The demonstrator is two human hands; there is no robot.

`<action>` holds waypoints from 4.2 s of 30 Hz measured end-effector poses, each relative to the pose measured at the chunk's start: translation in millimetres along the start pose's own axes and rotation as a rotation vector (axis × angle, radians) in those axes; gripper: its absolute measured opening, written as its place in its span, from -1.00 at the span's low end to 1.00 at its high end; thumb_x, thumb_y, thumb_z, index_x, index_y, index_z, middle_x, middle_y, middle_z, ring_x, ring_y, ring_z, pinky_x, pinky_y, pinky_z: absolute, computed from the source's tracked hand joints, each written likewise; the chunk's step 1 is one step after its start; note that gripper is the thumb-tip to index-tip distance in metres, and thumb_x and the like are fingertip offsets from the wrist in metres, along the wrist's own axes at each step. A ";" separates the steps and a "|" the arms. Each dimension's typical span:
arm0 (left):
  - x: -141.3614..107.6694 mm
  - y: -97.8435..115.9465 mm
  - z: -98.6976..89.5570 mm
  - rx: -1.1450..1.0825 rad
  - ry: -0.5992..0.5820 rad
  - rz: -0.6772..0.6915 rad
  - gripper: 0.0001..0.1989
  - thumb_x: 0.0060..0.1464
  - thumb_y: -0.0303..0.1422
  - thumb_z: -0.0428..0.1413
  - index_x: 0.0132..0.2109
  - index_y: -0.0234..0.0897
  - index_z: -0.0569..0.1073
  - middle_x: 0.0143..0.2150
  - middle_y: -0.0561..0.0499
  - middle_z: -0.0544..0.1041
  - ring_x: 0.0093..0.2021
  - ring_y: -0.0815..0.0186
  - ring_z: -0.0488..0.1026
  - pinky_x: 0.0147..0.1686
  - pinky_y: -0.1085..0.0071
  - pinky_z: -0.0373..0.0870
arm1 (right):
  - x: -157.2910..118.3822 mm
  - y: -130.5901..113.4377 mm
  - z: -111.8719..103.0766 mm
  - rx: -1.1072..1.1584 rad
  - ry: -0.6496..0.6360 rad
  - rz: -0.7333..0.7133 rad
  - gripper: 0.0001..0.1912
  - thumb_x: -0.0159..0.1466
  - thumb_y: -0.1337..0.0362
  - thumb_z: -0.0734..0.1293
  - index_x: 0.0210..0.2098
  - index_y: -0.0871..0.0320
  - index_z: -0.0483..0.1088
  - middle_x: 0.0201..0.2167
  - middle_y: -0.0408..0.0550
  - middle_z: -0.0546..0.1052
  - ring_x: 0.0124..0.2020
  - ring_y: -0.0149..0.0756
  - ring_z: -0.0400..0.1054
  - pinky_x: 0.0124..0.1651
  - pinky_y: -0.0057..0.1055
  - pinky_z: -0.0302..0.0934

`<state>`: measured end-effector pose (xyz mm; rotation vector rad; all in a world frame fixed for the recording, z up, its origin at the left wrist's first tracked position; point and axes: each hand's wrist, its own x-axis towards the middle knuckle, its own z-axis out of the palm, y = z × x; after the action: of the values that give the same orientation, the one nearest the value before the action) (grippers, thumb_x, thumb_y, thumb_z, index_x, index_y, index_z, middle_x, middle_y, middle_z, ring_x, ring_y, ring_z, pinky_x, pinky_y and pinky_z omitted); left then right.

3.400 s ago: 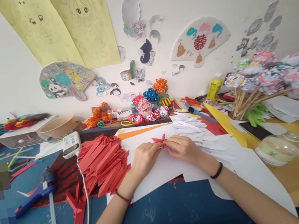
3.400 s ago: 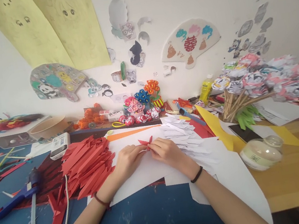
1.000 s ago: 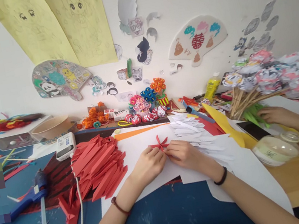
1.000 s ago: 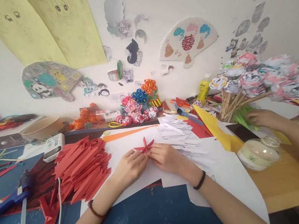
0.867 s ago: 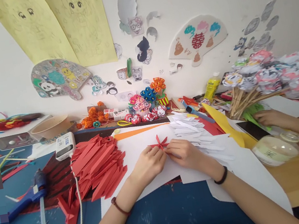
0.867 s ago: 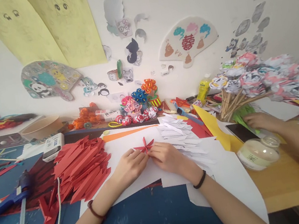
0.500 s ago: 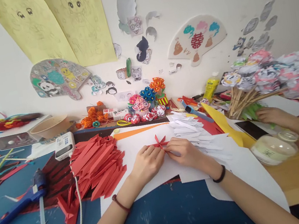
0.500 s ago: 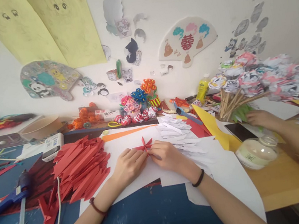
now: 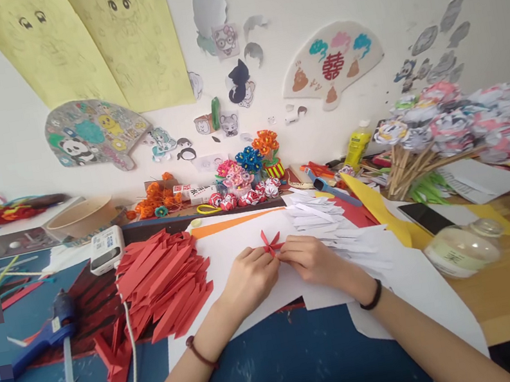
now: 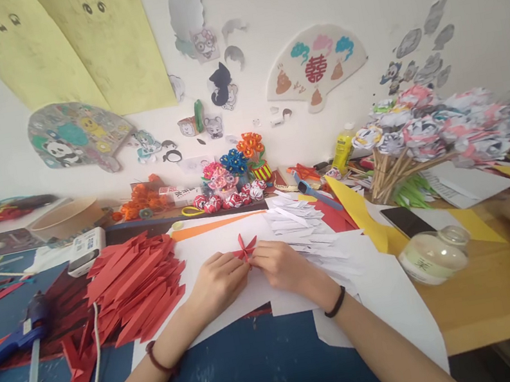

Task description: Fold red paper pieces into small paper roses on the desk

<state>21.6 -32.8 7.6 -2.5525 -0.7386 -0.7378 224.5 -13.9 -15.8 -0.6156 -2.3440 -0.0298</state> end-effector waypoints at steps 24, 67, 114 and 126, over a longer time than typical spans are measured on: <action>2.4 -4.5 -3.4 -0.328 -0.046 -0.210 -0.84 0.22 -0.48 0.04 -0.17 -0.27 0.52 -0.34 -0.01 0.55 -0.34 0.28 0.39 -0.29 0.35 0.32 | 6.8 -1.4 -5.1 0.149 0.129 0.020 -0.75 0.34 0.54 0.17 -0.25 0.19 0.45 -0.36 -0.01 0.53 -0.32 -0.26 0.35 -0.28 -0.31 0.30; 6.3 -11.3 -19.1 -0.366 -0.125 -0.202 -0.84 0.25 -0.44 0.02 -0.16 -0.25 0.50 -0.32 0.00 0.56 -0.30 0.30 0.45 -0.22 0.33 0.27 | 8.6 -8.4 -11.6 -0.154 -0.022 -0.120 -0.68 0.38 0.50 0.08 -0.32 0.23 0.42 -0.44 0.02 0.43 -0.37 -0.24 0.25 -0.32 -0.30 0.24; 4.8 5.5 -6.9 -0.306 -0.019 -0.455 -0.84 0.29 -0.36 0.00 -0.27 -0.24 0.42 -0.27 0.01 0.49 -0.22 0.25 0.30 -0.23 0.27 0.15 | 7.1 -6.7 -12.4 0.166 0.189 0.262 -0.89 0.36 0.35 0.28 -0.29 0.15 0.44 -0.35 -0.05 0.52 -0.32 -0.30 0.37 -0.23 -0.37 0.26; 6.2 8.5 -3.0 -0.310 0.016 -0.559 -0.82 0.30 -0.34 0.00 -0.28 -0.23 0.41 -0.31 0.04 0.49 -0.24 0.25 0.30 -0.23 0.27 0.13 | 5.7 -12.4 -5.1 -0.169 0.056 0.245 -0.81 0.39 0.23 0.27 -0.29 0.18 0.44 -0.41 -0.09 0.52 -0.42 -0.35 0.38 -0.34 -0.43 0.14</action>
<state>29.8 -38.7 11.8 -2.6134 -1.4639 -1.1160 218.6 -23.5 -6.5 -0.9697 -2.2115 -0.1327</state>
